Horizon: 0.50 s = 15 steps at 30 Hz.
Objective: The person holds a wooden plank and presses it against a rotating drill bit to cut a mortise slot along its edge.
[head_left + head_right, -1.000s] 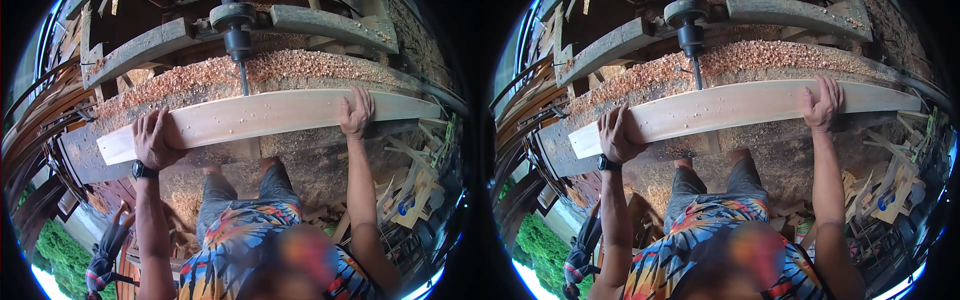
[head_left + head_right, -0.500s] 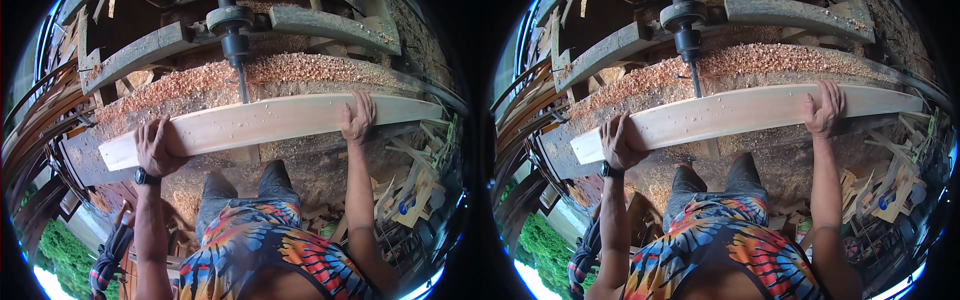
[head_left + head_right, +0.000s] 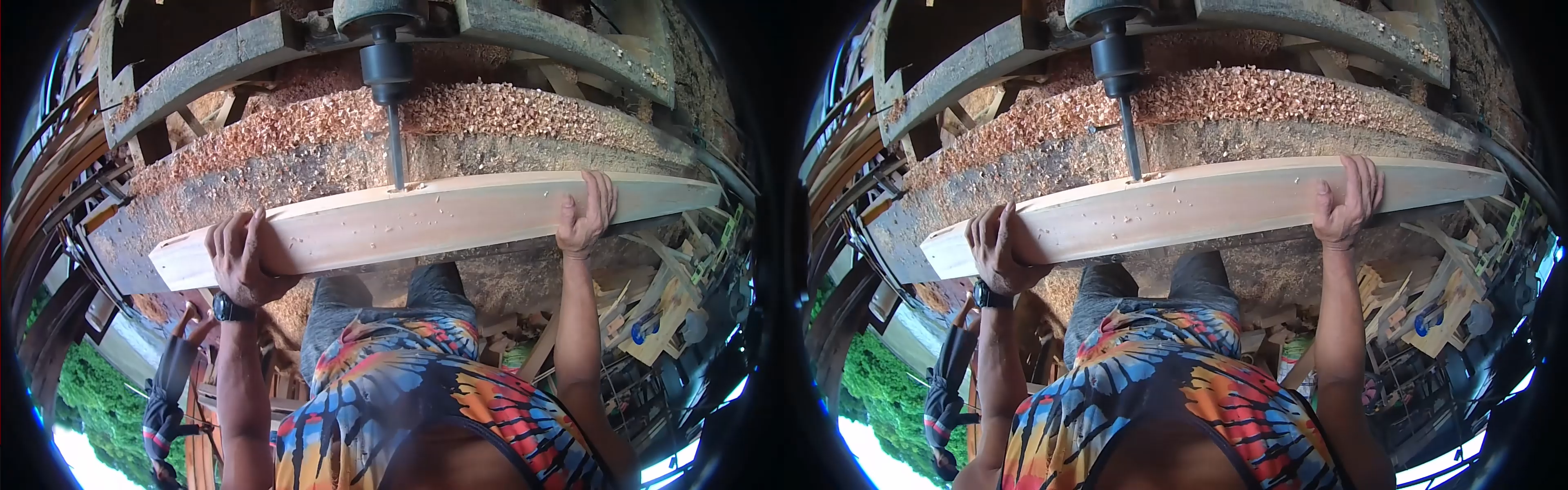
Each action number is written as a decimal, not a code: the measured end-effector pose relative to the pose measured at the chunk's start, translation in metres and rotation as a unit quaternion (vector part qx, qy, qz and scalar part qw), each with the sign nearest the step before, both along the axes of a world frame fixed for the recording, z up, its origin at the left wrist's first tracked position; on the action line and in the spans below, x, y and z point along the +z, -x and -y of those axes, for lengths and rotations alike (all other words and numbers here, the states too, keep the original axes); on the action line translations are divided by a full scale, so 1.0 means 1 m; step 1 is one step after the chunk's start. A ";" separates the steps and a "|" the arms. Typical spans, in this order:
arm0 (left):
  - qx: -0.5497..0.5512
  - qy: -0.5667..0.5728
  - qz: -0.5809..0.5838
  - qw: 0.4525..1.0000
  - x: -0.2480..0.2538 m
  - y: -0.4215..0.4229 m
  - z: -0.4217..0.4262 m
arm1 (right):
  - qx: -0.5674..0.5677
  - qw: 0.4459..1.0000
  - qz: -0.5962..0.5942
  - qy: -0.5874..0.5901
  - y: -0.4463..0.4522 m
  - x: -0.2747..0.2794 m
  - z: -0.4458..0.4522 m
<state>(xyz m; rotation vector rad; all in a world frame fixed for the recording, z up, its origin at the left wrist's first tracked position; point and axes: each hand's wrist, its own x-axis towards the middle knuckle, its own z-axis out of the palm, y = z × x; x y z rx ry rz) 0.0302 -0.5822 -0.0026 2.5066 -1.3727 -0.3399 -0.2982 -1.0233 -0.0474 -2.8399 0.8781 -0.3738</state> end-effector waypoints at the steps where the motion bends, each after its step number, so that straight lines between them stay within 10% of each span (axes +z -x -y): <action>1: 0.000 0.001 0.001 1.000 0.000 -0.001 0.000 | 0.002 1.000 -0.009 0.006 -0.002 0.002 -0.001; 15: 0.001 -0.016 -0.010 1.000 0.000 -0.017 0.001 | -0.005 1.000 -0.020 0.001 -0.008 -0.001 0.001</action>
